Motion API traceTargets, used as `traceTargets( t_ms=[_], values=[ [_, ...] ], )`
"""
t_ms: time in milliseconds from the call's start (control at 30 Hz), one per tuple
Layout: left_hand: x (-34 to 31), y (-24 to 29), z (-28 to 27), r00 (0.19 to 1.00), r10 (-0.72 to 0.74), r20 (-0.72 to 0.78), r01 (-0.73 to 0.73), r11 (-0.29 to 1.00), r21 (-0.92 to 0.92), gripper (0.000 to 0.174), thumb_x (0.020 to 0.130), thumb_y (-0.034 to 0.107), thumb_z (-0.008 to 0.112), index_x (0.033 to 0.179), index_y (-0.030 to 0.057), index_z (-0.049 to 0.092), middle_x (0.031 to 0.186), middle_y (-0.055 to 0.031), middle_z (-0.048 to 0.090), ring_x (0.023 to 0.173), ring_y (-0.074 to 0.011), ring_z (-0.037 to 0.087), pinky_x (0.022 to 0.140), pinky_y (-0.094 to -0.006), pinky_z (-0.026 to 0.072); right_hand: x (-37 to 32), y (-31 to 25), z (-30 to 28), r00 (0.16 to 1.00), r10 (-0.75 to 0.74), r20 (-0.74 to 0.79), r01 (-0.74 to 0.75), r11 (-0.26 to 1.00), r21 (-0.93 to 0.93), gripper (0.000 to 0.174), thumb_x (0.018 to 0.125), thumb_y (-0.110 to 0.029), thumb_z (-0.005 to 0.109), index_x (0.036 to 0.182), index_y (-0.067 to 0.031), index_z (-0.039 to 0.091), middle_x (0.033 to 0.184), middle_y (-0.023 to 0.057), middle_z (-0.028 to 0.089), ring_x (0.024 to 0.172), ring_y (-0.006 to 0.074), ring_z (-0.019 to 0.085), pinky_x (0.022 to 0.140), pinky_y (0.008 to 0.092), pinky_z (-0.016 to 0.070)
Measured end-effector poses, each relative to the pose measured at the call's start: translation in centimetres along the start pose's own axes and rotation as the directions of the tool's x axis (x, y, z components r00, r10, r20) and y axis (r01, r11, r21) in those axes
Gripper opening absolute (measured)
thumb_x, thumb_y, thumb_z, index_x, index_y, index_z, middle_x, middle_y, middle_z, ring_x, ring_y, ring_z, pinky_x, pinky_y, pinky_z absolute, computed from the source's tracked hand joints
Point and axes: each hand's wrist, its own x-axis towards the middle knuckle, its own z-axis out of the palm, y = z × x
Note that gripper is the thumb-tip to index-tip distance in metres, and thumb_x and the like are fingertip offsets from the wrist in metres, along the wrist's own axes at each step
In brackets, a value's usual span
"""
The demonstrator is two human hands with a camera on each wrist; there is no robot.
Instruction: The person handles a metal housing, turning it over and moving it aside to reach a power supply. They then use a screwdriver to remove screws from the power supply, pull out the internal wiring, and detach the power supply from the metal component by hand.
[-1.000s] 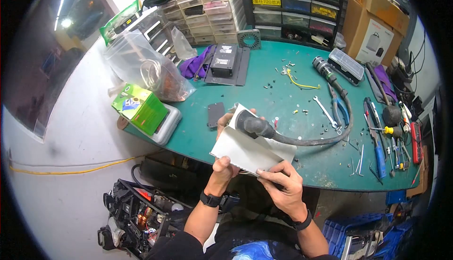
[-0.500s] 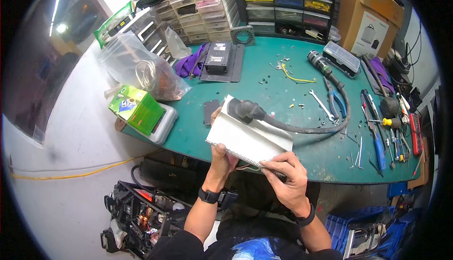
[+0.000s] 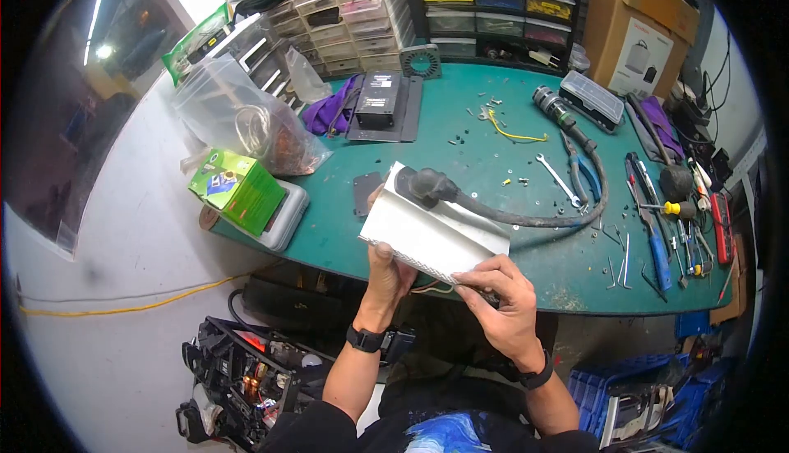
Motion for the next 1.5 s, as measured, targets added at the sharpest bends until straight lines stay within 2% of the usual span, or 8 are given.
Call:
traceTargets(
  t_ms=[100,200,600,933,1000,1133,1300,1500],
  values=[
    [0.0,0.3,0.5,1.0,-0.002,0.007,0.002,1.0,0.0,0.113,0.074,0.065,0.086,0.155,0.0116,0.027,0.142,-0.0106,0.047,0.131,-0.0253,0.052,0.105,-0.044,0.0525,0.0,0.3,0.1,0.999,-0.036,0.007,0.036,0.999,0.016,0.027,0.081,0.009,0.079,0.105,-0.0032,0.08,0.092,0.0053,0.066,0.078,0.011,0.059,0.067,0.0243,0.0455],
    [0.0,-0.3,0.1,0.998,0.045,-0.052,-0.037,0.989,0.146,0.119,0.074,0.081,0.074,0.152,0.0008,0.034,0.144,-0.0172,0.051,0.132,-0.0333,0.056,0.104,-0.0509,0.0549,0.0,0.3,0.1,0.999,-0.033,0.005,0.033,0.999,0.018,0.027,0.08,0.008,0.079,0.104,-0.0035,0.08,0.092,0.0052,0.066,0.079,0.0112,0.06,0.067,0.0244,0.0456],
    [0.1,0.9,1.7,0.994,0.075,-0.082,-0.063,0.988,0.142,0.103,0.079,0.07,0.072,0.145,-0.0024,0.043,0.132,-0.0173,0.058,0.118,-0.031,0.063,0.093,-0.0451,0.0593,-0.5,0.6,0.5,1.0,-0.019,0.024,0.018,0.999,0.045,0.025,0.081,0.008,0.079,0.103,-0.0028,0.08,0.092,0.0053,0.066,0.08,0.0123,0.062,0.069,0.025,0.0481],
    [-0.4,0.2,0.3,0.992,0.046,-0.114,-0.032,0.992,0.12,0.106,0.08,0.072,0.073,0.147,-0.0026,0.04,0.133,-0.0186,0.057,0.121,-0.0325,0.062,0.094,-0.0462,0.0594,-0.3,0.4,-0.2,0.998,-0.035,0.042,0.034,0.999,0.023,0.024,0.081,0.009,0.078,0.102,-0.0014,0.079,0.094,0.0064,0.066,0.081,0.0128,0.061,0.071,0.0252,0.0481],
    [-0.4,0.2,-0.1,0.999,-0.034,-0.021,0.033,0.999,-0.018,0.101,0.082,0.058,0.081,0.155,0.0113,0.029,0.145,-0.0124,0.046,0.135,-0.027,0.049,0.112,-0.0453,0.0474,-0.3,0.3,-0.7,1.0,-0.018,-0.021,0.019,0.998,0.052,0.024,0.079,0.003,0.081,0.103,-0.0037,0.079,0.092,0.0095,0.068,0.083,0.0201,0.066,0.074,0.0309,0.0523],
    [-0.2,0.4,0.6,1.0,0.002,-0.018,-0.003,1.0,-0.029,0.1,0.084,0.058,0.08,0.156,0.0113,0.028,0.145,-0.0122,0.046,0.136,-0.0271,0.049,0.112,-0.0454,0.0478,0.2,1.3,-3.0,0.985,-0.122,-0.12,0.114,0.991,-0.071,0.02,0.083,-0.001,0.077,0.104,-0.0015,0.078,0.094,0.0121,0.068,0.086,0.0208,0.065,0.075,0.0291,0.0506],
    [-0.1,0.4,0.7,0.998,-0.006,-0.058,0.004,0.999,-0.032,0.104,0.084,0.06,0.079,0.158,0.0112,0.026,0.146,-0.0126,0.045,0.138,-0.0287,0.048,0.112,-0.0462,0.0477,-0.3,1.8,-4.0,0.974,0.052,-0.222,-0.046,0.998,0.031,0.014,0.09,-0.003,0.074,0.103,0.0007,0.077,0.094,0.0111,0.068,0.083,0.0168,0.063,0.072,0.0277,0.0492],
    [-0.1,0.4,0.6,0.997,-0.03,-0.073,0.027,0.999,-0.042,0.104,0.084,0.06,0.079,0.157,0.0078,0.028,0.149,-0.0124,0.044,0.14,-0.029,0.046,0.115,-0.0475,0.0443,-0.1,1.4,-3.7,0.982,0.039,-0.187,-0.043,0.999,-0.02,0.013,0.091,-0.003,0.072,0.102,0.0011,0.077,0.093,0.0104,0.068,0.081,0.0158,0.062,0.071,0.0281,0.05]
  ],
)
